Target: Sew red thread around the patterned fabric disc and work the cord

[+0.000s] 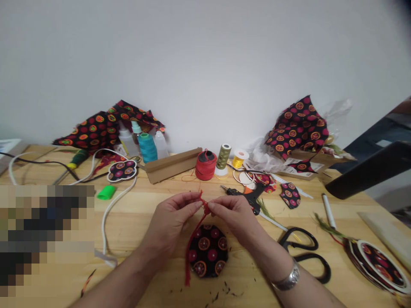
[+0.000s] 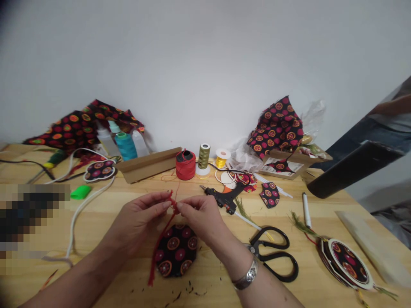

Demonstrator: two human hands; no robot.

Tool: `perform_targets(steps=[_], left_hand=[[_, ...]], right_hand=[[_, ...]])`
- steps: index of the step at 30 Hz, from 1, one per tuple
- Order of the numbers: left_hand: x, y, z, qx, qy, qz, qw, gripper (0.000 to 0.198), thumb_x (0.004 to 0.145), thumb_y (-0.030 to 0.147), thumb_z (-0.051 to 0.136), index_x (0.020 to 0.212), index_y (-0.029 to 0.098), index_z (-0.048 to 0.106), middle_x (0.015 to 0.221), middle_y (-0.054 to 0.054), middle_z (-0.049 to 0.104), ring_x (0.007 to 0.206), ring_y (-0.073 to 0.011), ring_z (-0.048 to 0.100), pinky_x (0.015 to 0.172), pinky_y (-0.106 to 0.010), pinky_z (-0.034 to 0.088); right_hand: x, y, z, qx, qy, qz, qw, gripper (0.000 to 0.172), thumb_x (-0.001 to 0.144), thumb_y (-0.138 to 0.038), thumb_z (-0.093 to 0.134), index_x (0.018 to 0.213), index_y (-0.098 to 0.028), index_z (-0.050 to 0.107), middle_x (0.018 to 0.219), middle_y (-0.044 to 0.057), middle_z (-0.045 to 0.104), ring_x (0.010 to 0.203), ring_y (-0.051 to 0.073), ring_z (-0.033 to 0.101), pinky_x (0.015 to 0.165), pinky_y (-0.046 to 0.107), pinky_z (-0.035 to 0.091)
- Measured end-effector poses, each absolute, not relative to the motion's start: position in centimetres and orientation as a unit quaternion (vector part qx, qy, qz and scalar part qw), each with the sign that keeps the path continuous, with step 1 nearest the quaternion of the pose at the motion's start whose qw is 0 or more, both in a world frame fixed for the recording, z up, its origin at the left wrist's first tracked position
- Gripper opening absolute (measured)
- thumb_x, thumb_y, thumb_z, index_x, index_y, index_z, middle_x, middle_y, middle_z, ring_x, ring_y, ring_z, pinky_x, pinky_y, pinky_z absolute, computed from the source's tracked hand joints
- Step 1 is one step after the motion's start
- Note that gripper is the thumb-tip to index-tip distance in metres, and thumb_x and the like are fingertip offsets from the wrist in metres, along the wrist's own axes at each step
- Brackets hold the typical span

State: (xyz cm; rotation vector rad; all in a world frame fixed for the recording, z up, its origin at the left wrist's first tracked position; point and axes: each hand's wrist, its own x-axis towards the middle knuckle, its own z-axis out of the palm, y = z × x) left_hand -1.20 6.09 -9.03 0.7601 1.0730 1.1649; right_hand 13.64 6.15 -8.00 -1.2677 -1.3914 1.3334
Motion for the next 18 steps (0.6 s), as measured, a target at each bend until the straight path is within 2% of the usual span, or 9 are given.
perform_targets(steps=[18], left_hand=[[-1.21,6.10,-9.13,0.337,0.466,0.512,0.638,0.024,0.060,0.017,0.073,0.083,0.015,0.068,0.073,-0.002,0.071,0.064,-0.0110,0.062,0.063,-0.020,0.047]], right_hand=[[13.61,6.25,-8.44,-0.483,-0.549,0.554,0.397,0.023,0.071,-0.029,0.060,0.069,-0.009,0.070,0.067,0.008,0.068,0.059,0.014,0.055,0.061,0.028,0.043]])
